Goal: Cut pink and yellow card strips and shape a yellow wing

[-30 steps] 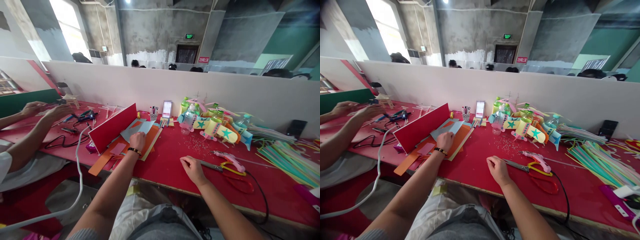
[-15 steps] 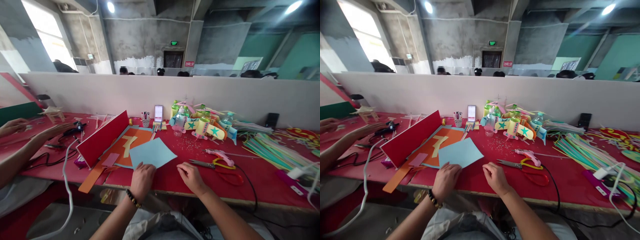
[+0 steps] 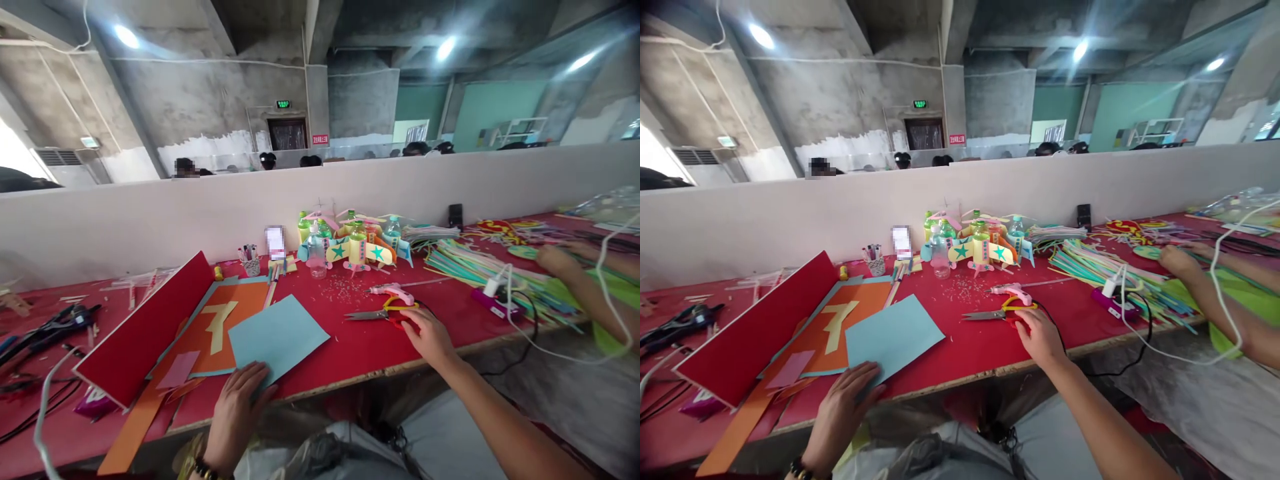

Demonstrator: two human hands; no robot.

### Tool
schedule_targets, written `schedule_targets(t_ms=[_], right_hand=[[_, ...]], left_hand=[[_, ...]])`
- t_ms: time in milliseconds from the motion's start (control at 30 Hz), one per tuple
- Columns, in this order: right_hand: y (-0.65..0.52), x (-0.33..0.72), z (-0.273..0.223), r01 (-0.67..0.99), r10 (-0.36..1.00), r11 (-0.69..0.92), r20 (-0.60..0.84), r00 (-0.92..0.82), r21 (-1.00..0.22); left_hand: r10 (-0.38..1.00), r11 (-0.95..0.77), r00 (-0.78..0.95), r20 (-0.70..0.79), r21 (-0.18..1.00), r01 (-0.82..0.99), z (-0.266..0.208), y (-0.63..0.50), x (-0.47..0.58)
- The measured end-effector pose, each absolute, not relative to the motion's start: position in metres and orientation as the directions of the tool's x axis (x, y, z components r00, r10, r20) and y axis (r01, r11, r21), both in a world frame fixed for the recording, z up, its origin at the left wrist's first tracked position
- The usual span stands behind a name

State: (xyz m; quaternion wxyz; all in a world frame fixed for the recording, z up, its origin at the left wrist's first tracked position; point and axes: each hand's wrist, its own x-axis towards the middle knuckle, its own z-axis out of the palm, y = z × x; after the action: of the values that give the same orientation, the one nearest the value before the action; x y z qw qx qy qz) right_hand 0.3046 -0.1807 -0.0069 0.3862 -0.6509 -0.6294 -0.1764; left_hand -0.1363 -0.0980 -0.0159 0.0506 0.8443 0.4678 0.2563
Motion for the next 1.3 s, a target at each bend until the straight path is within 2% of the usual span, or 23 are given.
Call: schedule_targets(t_ms=[233, 500, 800, 1100, 1300], right_hand=[[-0.182, 0.315, -0.021, 0.966, 0.674, 0.059, 0.724, 0.147, -0.251], [-0.182, 0.334, 0.005, 0.968, 0.639, 0.007, 0.746, 0.188, -0.249], [-0.183, 0.307, -0.025, 0.977, 0.739, 0.084, 0.669, 0.072, -0.198], [-0.178, 0.312, -0.038, 0.975, 0.742, 0.019, 0.657, 0.134, -0.22], [-0.178, 0.315, -0.042, 0.975, 0.728, -0.081, 0.657, 0.199, -0.206]], left_hand=[[0.77, -0.605, 0.435, 0.467, 0.316, 0.731, -0.027, -0.095, -0.145], [0.624, -0.712, 0.492, 0.606, 0.182, 0.679, -0.042, -0.087, -0.151], [0.573, -0.728, 0.506, 0.645, 0.116, 0.675, -0.044, -0.088, -0.151], [0.565, -0.739, 0.511, 0.647, 0.122, 0.662, -0.038, -0.091, -0.147], [0.587, -0.731, 0.5, 0.637, 0.151, 0.665, -0.037, -0.093, -0.146]])
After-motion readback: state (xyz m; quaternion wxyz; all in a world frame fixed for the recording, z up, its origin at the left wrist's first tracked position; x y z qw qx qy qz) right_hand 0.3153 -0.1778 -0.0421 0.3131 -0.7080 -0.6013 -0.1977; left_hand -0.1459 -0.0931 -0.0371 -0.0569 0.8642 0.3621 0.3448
